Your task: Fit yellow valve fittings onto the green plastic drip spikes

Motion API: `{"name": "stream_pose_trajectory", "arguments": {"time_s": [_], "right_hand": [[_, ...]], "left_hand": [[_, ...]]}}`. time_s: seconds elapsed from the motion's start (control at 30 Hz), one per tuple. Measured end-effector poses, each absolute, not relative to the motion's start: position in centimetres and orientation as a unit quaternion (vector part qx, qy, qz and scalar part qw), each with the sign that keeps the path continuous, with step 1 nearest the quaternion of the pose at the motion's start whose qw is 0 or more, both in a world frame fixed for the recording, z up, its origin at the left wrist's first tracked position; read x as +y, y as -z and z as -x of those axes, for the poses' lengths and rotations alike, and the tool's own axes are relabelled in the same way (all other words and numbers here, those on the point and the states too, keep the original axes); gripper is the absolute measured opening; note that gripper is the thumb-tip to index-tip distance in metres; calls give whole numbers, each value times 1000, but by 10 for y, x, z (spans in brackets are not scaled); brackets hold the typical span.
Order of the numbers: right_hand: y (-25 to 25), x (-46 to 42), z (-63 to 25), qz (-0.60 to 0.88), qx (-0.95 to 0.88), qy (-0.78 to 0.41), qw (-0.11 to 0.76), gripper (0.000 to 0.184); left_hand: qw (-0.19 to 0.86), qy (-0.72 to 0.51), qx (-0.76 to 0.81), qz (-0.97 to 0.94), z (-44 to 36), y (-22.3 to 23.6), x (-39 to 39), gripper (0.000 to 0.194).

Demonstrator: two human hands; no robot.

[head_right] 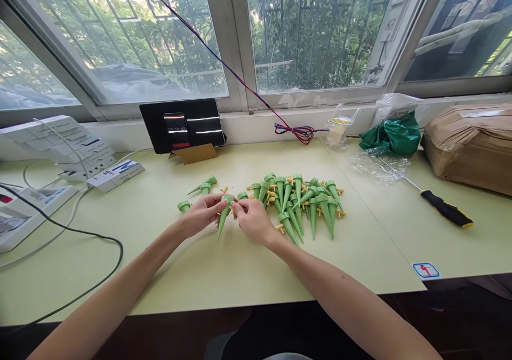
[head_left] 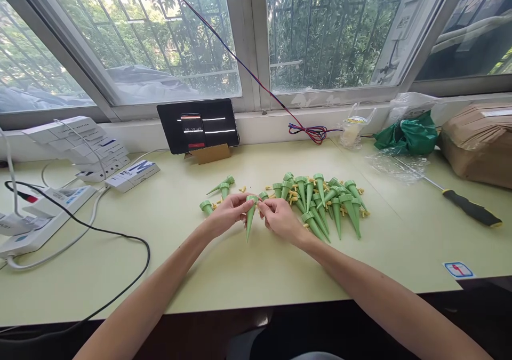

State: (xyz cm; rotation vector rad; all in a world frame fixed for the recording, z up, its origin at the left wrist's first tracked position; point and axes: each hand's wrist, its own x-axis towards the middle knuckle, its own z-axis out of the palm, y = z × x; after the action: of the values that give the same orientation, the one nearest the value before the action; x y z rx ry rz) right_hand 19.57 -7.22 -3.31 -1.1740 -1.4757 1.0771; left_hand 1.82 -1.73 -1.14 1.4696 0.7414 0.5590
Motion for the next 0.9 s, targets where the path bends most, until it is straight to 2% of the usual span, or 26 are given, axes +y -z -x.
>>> {"name": "stream_pose_trajectory", "arguments": {"time_s": [0.1, 0.27, 0.37, 0.67, 0.9], "right_hand": [[33, -72, -196, 480, -605, -439, 460, 38], [29, -76, -197, 464, -665, -339, 478, 33], [29, -76, -196, 460, -672, -324, 481, 32], [31, -73, -196, 462, -578, -497, 452, 39], [31, -75, -197, 467, -653, -362, 473, 34]], "left_hand": [[641, -240, 328, -651, -18, 11, -17, 41], [667, -249, 330, -619, -19, 8, -18, 40], [671, -253, 339, -609, -20, 6, -20, 41], [639, -241, 332, -651, -20, 6, -20, 41], [660, -244, 334, -627, -19, 7, -19, 41]]}}
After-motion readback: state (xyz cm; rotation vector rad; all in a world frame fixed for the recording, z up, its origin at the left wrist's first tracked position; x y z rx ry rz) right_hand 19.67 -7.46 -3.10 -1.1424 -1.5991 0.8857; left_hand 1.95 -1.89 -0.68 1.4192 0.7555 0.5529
